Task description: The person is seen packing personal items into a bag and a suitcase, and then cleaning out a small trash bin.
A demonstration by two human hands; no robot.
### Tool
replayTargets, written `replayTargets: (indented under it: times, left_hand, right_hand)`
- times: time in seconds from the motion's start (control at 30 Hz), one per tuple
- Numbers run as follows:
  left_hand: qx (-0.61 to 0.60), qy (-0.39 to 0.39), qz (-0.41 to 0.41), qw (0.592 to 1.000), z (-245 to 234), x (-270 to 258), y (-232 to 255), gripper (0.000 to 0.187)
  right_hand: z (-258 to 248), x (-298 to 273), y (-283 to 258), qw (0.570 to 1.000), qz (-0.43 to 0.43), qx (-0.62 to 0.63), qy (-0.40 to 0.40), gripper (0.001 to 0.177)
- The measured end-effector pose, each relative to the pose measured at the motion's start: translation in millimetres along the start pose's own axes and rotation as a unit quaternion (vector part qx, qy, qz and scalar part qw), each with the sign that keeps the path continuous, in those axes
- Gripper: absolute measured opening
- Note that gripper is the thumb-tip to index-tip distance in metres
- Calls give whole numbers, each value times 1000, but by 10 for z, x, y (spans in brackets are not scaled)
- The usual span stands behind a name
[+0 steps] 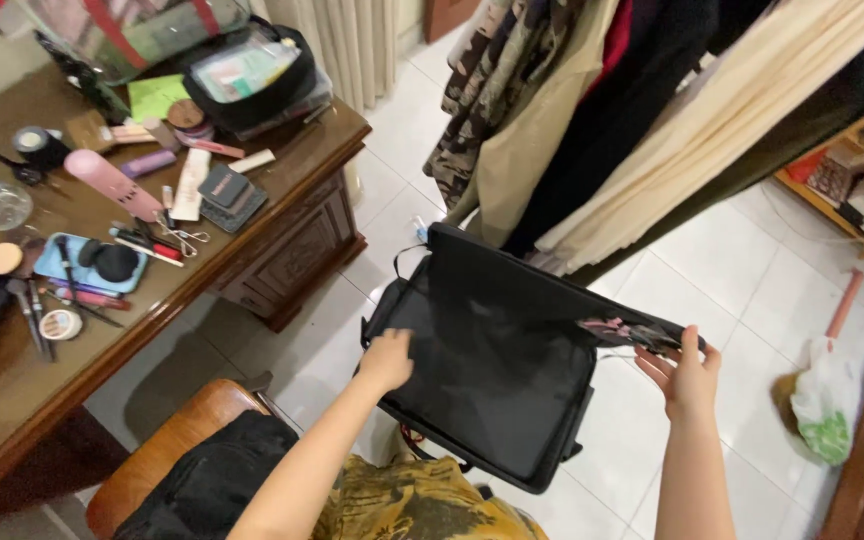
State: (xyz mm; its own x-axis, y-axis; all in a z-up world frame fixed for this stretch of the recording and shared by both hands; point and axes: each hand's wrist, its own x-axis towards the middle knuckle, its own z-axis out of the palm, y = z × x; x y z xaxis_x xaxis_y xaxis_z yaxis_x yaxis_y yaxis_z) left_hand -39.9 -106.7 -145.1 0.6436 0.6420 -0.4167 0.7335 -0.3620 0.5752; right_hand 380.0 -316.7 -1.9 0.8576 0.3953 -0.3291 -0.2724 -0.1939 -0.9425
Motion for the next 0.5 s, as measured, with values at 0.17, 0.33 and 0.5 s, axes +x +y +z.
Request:
replayTargets:
  times: [0.17, 0.33, 0.5]
  left_hand:
    - [54, -8, -164, 985, 674, -26, -334, 86]
    - [133, -56, -185, 972, 547, -211, -64, 102]
    - [393, -82, -36, 915, 567, -22, 86, 96]
  right_hand:
    - [20, -129, -150, 999, 32, -38, 4, 63]
    - [95, -73, -265, 996, 52, -78, 14, 63]
    - [124, -2, -307, 993, 58, -99, 22, 63]
